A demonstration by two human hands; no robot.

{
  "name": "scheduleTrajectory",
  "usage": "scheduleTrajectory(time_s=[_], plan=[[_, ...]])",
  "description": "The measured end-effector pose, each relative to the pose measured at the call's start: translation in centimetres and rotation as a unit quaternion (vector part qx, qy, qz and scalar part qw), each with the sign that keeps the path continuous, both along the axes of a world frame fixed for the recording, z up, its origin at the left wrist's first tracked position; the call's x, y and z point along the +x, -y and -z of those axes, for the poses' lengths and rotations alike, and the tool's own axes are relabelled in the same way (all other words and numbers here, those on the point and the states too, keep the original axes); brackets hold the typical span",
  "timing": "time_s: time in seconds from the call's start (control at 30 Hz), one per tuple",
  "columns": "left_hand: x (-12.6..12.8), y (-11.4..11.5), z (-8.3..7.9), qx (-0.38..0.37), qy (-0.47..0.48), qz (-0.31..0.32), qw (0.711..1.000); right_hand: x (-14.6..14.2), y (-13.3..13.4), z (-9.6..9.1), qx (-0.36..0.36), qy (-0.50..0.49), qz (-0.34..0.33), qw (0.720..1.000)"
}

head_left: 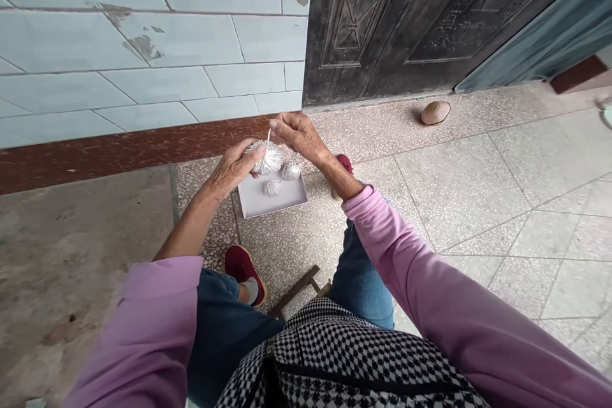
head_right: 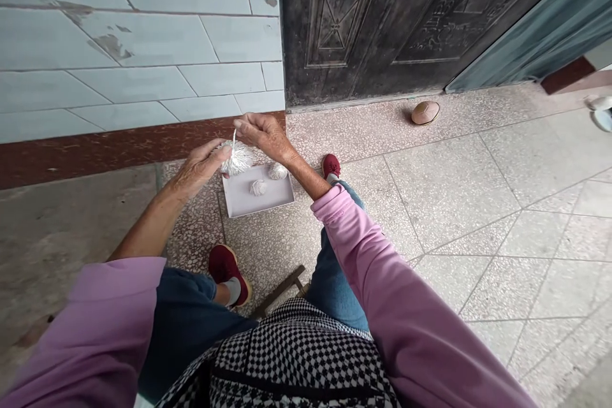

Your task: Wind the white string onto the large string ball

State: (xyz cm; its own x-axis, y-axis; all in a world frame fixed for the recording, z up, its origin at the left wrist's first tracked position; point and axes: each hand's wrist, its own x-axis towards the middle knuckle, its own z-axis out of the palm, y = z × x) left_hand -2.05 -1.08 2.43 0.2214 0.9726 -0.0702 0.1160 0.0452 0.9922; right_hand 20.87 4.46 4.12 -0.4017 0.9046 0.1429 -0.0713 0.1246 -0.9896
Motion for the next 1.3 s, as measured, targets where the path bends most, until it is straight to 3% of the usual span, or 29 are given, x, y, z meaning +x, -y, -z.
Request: scheduleTrajectory(time_s=[0.1, 0.33, 0.5, 0.7, 0.87, 0.97, 1.07, 1.2, 1.3], plan=[[0.8, 0.6, -0.7, -0.014, 0.066, 0.009, 0.998, -0.2, -0.4, 0.0, -0.017, 0.003, 0.021, 1.000], [0.2, 0.5, -2.0, -0.040, 0.167, -0.040, 0.984, -1.7, 0.4, 0.3, -0.049, 0.061, 0.032, 0.996], [-0.6, -0.1, -2.8, -0.011, 0.228, -0.101, 0.968, -2.3, 1.3, 0.9, 0.018, 0.097, -0.026, 0.995], [-1.2, -0.8, -2.7, 0.013, 0.200, -0.153, 0.968, -2.6, 3.1, 0.8, 0.073, 0.182, -0.093, 0.976], [-2.0, -1.5, -1.3, 0.026, 0.099, -0.193, 0.976, -2.2, 3.6, -0.1, 0.058, 0.127, -0.124, 0.982], [-2.1, -1.6, -0.6, 0.052, 0.007, -0.169, 0.984, -1.2, 3.2, -1.1, 0.025, 0.089, -0.095, 0.991], [-1.7, -1.1, -0.8, 0.037, -0.034, -0.106, 0.993, -0.3, 2.3, -1.6, -0.008, 0.056, -0.030, 0.998], [-0.7, 0.1, -2.0, -0.016, 0.013, 0.007, 1.000, 0.5, 0.7, -1.2, -0.007, 0.017, 0.018, 1.000], [-0.2, 0.7, -2.6, -0.049, 0.067, 0.054, 0.995, 0.4, 0.0, -0.5, 0.003, 0.021, 0.029, 0.999]])
